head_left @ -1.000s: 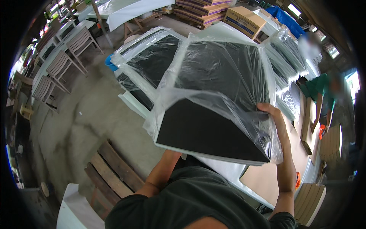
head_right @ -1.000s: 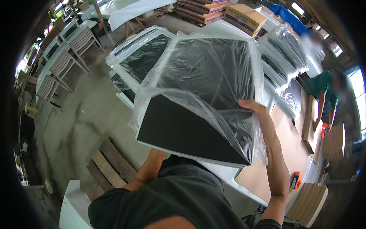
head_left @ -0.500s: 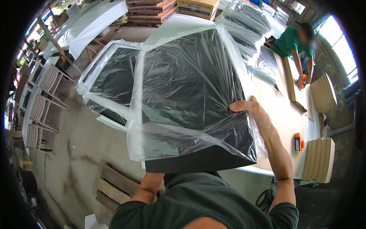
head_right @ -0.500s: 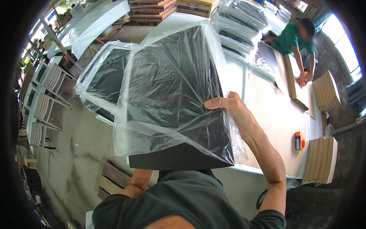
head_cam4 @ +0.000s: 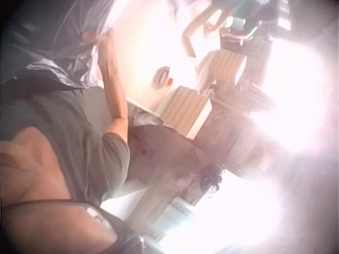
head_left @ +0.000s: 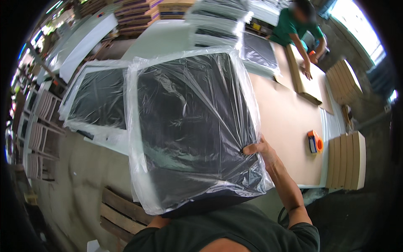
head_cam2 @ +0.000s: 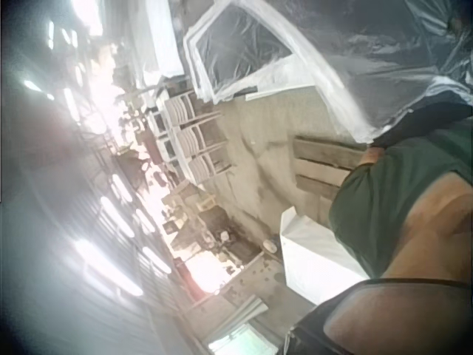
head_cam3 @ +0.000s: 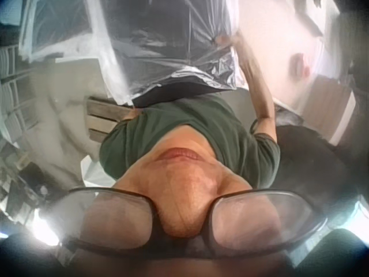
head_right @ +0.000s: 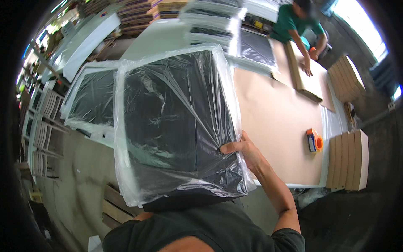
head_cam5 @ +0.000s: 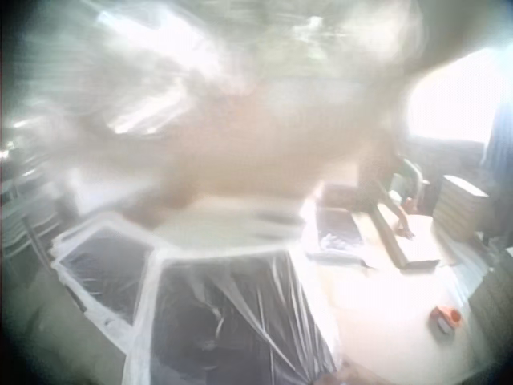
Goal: The person wraps black packaged items in large sheets of brown paper, folding the paper around the items and securing it with clear tape from a dispenser.
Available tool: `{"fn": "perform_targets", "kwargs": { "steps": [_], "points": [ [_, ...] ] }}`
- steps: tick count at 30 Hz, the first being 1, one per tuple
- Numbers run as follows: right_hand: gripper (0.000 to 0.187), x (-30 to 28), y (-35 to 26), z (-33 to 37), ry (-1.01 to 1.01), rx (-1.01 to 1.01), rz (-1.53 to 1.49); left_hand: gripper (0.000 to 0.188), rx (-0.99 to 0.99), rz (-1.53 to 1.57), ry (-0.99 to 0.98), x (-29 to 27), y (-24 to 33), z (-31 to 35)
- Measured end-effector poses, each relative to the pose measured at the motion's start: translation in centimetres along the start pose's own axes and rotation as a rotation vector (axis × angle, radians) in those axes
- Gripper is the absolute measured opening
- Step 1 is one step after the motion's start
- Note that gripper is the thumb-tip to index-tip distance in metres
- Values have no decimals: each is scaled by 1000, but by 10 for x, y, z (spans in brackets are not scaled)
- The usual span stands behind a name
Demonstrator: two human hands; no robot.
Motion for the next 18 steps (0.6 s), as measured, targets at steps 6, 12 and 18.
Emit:
{"fn": "perform_targets", "kwargs": {
  "steps": [6,12,18],
  "points": [
    [85,-121,-28,51,130,-122,44,54,23,38,-169,107,-27,-18],
    [88,-189,-81,65,213,-275,316,56,22,85,-334,200,-46,-45],
    [88,-287,-65,50,257,-563,677,56,-22,29,-449,252,-78,-42]
  ]
}}
Point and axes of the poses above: each hand's wrist, its own z-axis away from the middle knuckle, its own x-axis out of the palm, y = z × x, the point moved 1 cm from there along -z, towards the middle knuckle, and after that the axes turned 15 degrees about -z, right-handed, at the moved point
